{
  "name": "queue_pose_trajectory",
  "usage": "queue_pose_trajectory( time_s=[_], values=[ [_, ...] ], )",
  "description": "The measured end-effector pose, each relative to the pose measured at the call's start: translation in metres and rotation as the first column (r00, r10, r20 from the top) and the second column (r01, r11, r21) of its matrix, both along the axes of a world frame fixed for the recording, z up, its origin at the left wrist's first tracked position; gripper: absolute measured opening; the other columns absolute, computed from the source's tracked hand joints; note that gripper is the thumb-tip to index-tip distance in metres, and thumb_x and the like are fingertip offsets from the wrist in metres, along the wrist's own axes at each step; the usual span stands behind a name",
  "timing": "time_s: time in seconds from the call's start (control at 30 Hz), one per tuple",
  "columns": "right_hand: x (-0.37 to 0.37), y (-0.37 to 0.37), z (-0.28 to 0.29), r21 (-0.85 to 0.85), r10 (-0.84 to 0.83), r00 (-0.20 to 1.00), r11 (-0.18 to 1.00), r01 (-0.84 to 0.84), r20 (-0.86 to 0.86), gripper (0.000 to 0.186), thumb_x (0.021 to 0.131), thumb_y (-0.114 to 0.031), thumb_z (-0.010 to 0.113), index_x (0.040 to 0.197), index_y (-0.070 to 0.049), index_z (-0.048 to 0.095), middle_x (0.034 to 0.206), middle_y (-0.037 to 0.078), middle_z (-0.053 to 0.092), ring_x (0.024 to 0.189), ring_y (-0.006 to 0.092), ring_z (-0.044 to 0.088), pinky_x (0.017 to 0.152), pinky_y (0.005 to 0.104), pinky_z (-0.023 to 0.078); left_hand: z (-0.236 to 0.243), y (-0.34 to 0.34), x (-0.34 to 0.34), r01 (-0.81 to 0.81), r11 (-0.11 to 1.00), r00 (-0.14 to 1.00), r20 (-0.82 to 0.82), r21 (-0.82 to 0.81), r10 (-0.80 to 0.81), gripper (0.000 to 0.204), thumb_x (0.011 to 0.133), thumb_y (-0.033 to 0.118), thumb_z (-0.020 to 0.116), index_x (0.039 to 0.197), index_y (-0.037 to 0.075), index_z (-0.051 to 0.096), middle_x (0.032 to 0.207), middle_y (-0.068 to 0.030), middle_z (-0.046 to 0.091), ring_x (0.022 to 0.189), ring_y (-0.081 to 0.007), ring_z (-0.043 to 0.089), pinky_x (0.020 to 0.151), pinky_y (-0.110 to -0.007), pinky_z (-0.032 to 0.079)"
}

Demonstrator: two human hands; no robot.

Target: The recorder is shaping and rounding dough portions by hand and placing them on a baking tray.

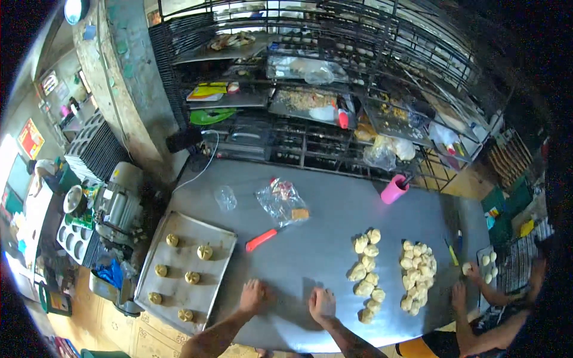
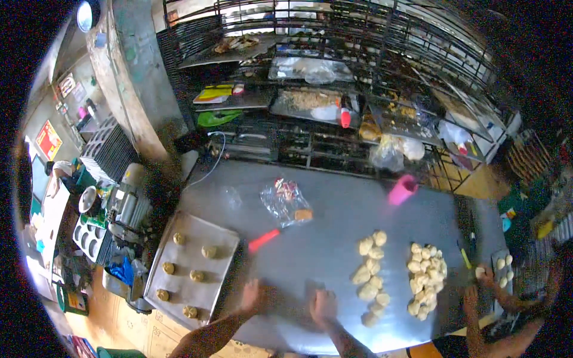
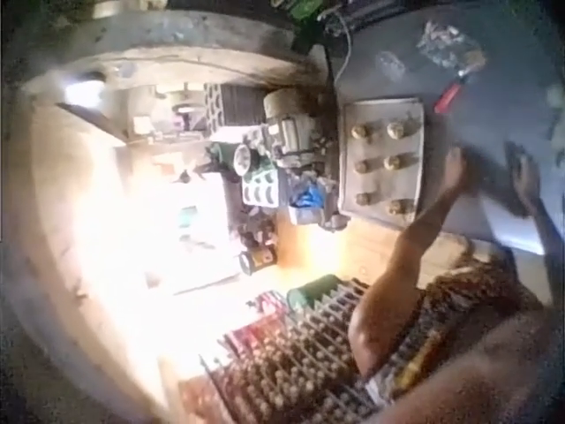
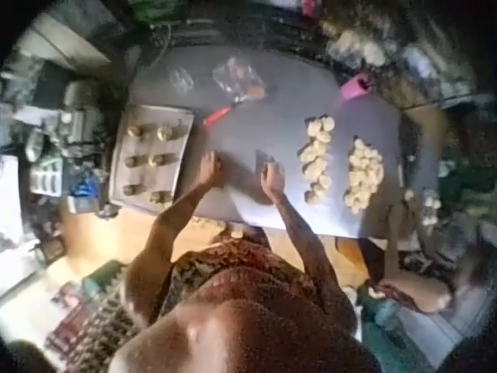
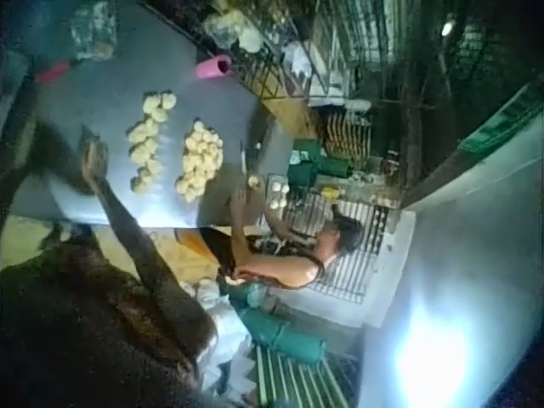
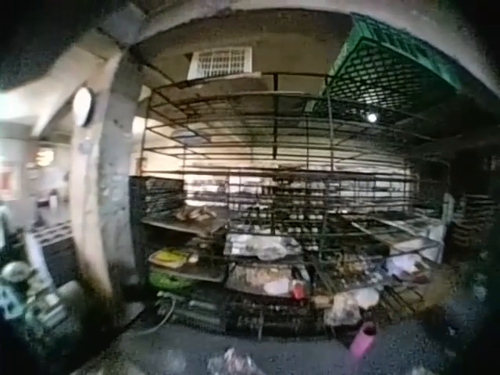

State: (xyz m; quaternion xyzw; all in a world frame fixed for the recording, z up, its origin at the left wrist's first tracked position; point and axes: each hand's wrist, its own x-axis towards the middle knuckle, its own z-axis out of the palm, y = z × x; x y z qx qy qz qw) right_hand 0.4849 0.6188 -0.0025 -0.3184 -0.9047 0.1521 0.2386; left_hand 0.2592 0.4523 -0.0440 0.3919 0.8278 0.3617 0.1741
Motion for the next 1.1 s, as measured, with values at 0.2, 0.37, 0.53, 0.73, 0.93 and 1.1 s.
queue_pose_trajectory(
  time_s=[0.2,0.37,0.53,0.73,0.93,1.1],
  values=[
    [-0.084,0.034,0.001,0.196,0.082,0.995,0.978,-0.068,-0.061,0.032,0.077,-0.01,0.071,0.109,-0.008,0.066,0.098,0.011,0.068,0.089,0.0324,0.059,0.079,0.0468,0.045,0.007,0.077,0.01,0.064,0.998,0.899,-0.433,-0.003,-0.059,0.031,0.08,0.021,0.074,0.104,0.009,0.057,0.102,-0.0102,0.061,0.097,-0.0344,0.057,0.086,-0.049,0.047],
    [-0.049,0.0,0.03,0.05,0.054,0.997,0.997,-0.057,0.051,0.044,0.08,-0.016,0.079,0.12,-0.005,0.063,0.11,0.015,0.065,0.094,0.0336,0.06,0.085,0.0462,0.047,0.055,0.052,0.03,0.026,1.0,0.953,-0.302,0.01,-0.022,0.038,0.08,0.024,0.077,0.109,0.008,0.06,0.109,-0.0098,0.063,0.1,-0.0346,0.058,0.088,-0.049,0.047],
    [-0.039,-0.007,0.044,-0.104,-0.002,0.995,0.995,-0.008,-0.097,0.069,0.081,-0.026,0.087,0.137,0.0,0.056,0.114,0.017,0.056,0.099,0.0373,0.06,0.085,0.0435,0.052,0.044,0.013,0.004,0.125,0.982,0.898,-0.438,0.138,-0.053,0.043,0.084,0.032,0.076,0.119,0.008,0.067,0.123,-0.0096,0.069,0.114,-0.0333,0.062,0.098,-0.044,0.046],
    [-0.065,-0.002,0.011,-0.907,-0.258,0.907,0.352,-0.232,-0.332,0.026,0.089,-0.008,0.071,0.114,0.0,0.069,0.117,0.013,0.062,0.089,0.0228,0.065,0.08,0.0331,0.054,0.113,-0.015,0.002,0.511,0.859,0.839,0.202,0.026,-0.505,0.049,0.091,0.042,0.066,0.13,0.011,0.065,0.132,-0.0132,0.067,0.119,-0.0351,0.061,0.104,-0.05,0.045],
    [-0.194,-0.141,0.083,-0.655,0.122,0.987,0.738,-0.162,-0.106,0.043,0.088,-0.003,0.075,0.13,-0.003,0.067,0.119,0.013,0.062,0.101,0.0251,0.065,0.088,0.0343,0.055,0.117,-0.2,-0.077,-0.114,0.985,0.871,0.489,0.126,0.039,0.047,0.082,0.013,0.08,0.126,0.009,0.065,0.127,-0.0143,0.062,0.105,-0.0339,0.06,0.088,-0.043,0.052],
    [-0.35,-0.217,0.109,-0.523,0.402,0.914,0.767,-0.372,-0.061,0.04,0.092,-0.016,0.073,0.131,-0.006,0.067,0.117,0.015,0.061,0.094,0.0329,0.066,0.084,0.0402,0.056,0.123,-0.273,-0.151,-0.217,0.975,0.958,-0.184,0.036,0.22,0.046,0.085,0.019,0.078,0.128,0.009,0.065,0.125,-0.0115,0.061,0.103,-0.0336,0.058,0.088,-0.044,0.051]
  ],
)
